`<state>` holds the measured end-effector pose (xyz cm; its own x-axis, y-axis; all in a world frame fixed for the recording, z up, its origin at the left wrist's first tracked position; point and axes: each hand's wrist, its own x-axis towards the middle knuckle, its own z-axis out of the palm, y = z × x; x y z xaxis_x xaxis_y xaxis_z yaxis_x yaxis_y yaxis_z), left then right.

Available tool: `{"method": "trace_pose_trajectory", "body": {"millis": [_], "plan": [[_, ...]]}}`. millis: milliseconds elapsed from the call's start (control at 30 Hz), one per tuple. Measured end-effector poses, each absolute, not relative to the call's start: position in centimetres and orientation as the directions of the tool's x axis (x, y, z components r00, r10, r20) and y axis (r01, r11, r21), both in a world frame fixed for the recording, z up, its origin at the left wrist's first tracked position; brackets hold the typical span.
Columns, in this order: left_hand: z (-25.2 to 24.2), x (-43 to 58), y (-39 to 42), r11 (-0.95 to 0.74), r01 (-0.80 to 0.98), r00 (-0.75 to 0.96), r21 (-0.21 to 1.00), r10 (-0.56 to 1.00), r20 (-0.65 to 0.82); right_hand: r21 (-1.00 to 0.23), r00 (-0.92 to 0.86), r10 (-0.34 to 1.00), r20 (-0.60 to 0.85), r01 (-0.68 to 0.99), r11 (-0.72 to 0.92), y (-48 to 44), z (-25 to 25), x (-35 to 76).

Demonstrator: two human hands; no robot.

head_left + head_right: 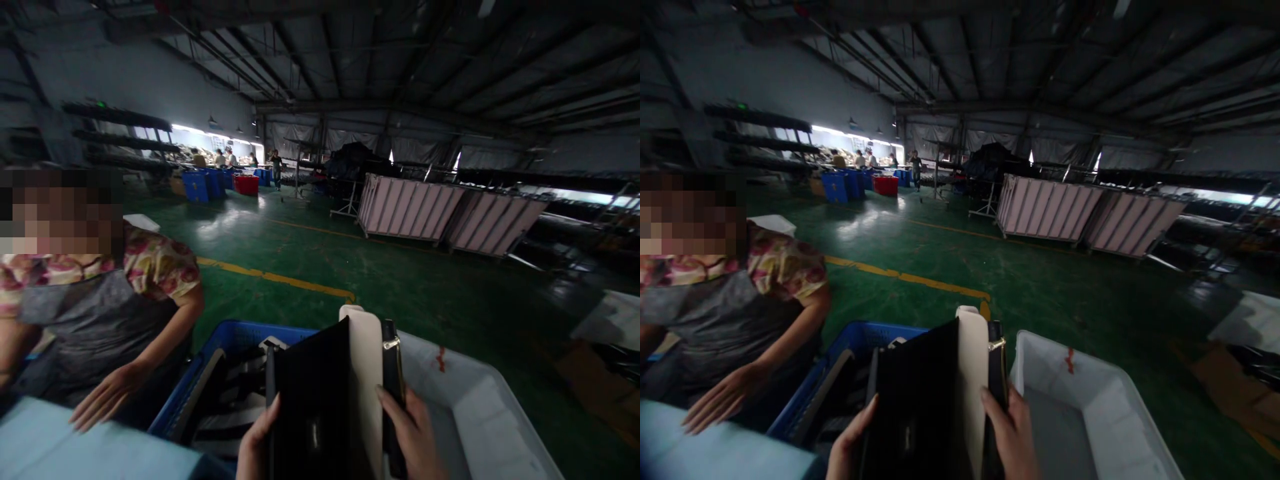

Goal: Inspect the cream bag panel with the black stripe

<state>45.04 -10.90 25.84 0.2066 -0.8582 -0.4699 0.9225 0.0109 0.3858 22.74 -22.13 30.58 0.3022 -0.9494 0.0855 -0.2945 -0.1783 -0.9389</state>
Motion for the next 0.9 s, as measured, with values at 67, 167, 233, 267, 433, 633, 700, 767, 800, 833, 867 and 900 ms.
{"method": "trace_pose_trajectory", "body": {"millis": [67,167,233,267,433,633,700,767,800,833,867,900], "plan": [[28.1,44.4,-9.9,0.004,0.936,0.204,0.351,-0.821,-0.534,-0.962,0.324,-0.943,0.074,-0.227,-0.154,-22.6,31.7,21.3],[30.5,43.5,-9.0,-0.041,0.941,0.169,0.335,-0.802,-0.573,-0.993,0.362,-0.932,-0.003,-0.113,-0.04,-22.9,32.4,19.6],[30.9,43.2,-9.0,-0.065,0.93,0.168,0.361,-0.799,-0.577,-0.998,0.362,-0.93,-0.068,-0.036,0.059,-22.8,32.6,18.8],[30.7,43.2,-9.1,-0.064,0.914,0.194,0.4,-0.798,-0.57,-0.995,0.36,-0.929,-0.091,0.001,0.098,-22.8,32.7,18.5],[28.7,44.2,-10.6,0.076,0.565,0.511,0.822,-0.814,-0.276,-0.998,0.452,-0.892,-0.032,0.032,0.052,-22.0,34.3,18.1],[30.2,45.5,-11.0,0.183,-0.149,0.565,0.972,-0.79,0.236,-0.934,0.496,-0.862,0.106,-0.248,-0.257,-20.6,35.8,18.4],[31.8,45.3,-10.8,0.217,-0.264,0.496,0.94,-0.805,0.326,-0.924,0.474,-0.874,0.105,-0.278,-0.262,-20.1,35.8,18.5],[33.5,44.9,-10.8,0.219,-0.42,0.436,0.881,-0.802,0.407,-0.9,0.479,-0.869,0.126,-0.314,-0.303,-19.5,35.9,18.6],[34.3,44.6,-10.9,0.198,-0.497,0.405,0.845,-0.808,0.427,-0.875,0.493,-0.858,0.148,-0.34,-0.346,-19.0,36.0,18.8],[34.9,44.4,-11.1,0.172,-0.554,0.372,0.814,-0.824,0.427,-0.841,0.502,-0.845,0.183,-0.365,-0.399,-18.6,36.1,19.0],[35.5,44.3,-11.3,0.152,-0.585,0.342,0.797,-0.844,0.413,-0.802,0.511,-0.829,0.229,-0.383,-0.458,-18.1,36.1,19.1],[35.9,44.2,-11.4,0.143,-0.589,0.32,0.796,-0.863,0.392,-0.761,0.523,-0.806,0.277,-0.393,-0.516,-17.7,36.2,19.4]]}}
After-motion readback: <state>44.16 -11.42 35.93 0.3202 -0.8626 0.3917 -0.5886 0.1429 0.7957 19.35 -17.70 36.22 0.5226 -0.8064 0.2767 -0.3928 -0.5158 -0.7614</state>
